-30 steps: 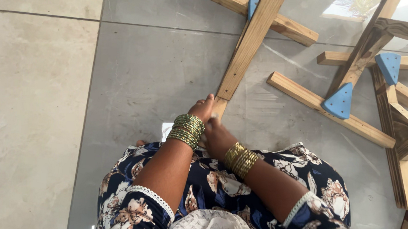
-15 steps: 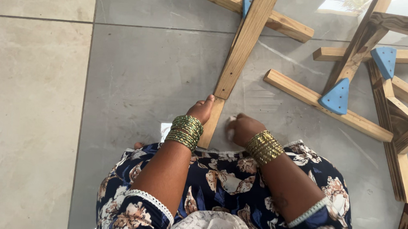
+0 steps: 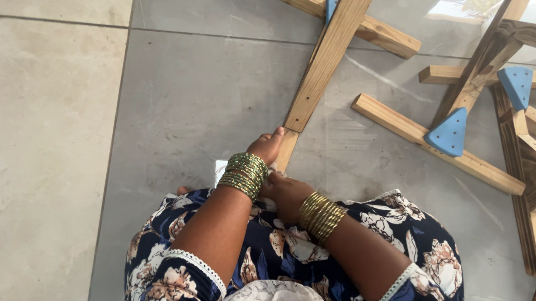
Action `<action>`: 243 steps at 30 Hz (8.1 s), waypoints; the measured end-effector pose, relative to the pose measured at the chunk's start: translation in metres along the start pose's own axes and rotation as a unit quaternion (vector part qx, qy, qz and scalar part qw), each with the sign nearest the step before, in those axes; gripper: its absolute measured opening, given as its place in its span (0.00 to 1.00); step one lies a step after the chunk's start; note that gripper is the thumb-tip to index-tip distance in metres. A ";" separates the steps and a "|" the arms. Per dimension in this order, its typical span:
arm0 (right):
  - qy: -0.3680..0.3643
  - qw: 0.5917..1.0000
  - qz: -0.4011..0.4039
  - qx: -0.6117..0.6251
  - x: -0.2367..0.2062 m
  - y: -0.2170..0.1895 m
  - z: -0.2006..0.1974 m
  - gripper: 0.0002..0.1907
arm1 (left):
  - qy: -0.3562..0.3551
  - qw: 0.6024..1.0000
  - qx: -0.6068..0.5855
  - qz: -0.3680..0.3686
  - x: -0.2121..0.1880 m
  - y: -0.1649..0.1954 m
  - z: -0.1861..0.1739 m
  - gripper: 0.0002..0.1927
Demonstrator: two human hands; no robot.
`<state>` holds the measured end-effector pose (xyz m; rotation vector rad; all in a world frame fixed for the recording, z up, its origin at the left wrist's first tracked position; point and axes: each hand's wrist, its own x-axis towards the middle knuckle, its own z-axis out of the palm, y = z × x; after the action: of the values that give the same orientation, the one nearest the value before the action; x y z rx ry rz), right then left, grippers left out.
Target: The person sits on the floor and wipes a green painted wooden club-like object with a cloth, then wipes the wooden legs and stretchers of disassembled furniture frames one at a time, holding each piece steady while rubbing the cloth along the wood.
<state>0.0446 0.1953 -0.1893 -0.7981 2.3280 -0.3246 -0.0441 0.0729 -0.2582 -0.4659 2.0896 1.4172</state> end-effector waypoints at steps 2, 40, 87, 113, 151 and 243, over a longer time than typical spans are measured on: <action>-0.067 0.995 0.049 0.056 -0.007 0.009 -0.019 0.24 | 0.006 1.000 0.015 0.012 0.000 -0.001 0.000 0.39; 0.297 0.955 0.004 -0.001 0.044 0.051 -0.027 0.29 | 0.012 0.997 0.052 0.049 0.006 -0.002 0.001 0.31; 0.109 0.948 0.296 -0.026 -0.021 0.097 -0.044 0.20 | -0.260 0.898 0.331 0.130 -0.032 -0.006 0.027 0.34; 0.495 0.859 0.057 -0.121 0.015 0.101 -0.067 0.32 | -0.199 0.898 0.365 0.145 -0.008 -0.019 0.035 0.38; 0.417 0.861 -0.029 -0.290 0.060 0.200 -0.124 0.26 | -0.289 0.863 0.411 0.048 -0.049 0.024 0.035 0.57; 0.295 0.954 0.041 -0.003 -0.002 0.160 -0.049 0.15 | -0.098 0.847 0.479 0.209 -0.084 0.019 0.077 0.35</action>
<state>-0.0589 0.3229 -0.2176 -0.6651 2.9078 -0.5850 0.0300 0.1491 -0.2133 0.5412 2.4645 0.4026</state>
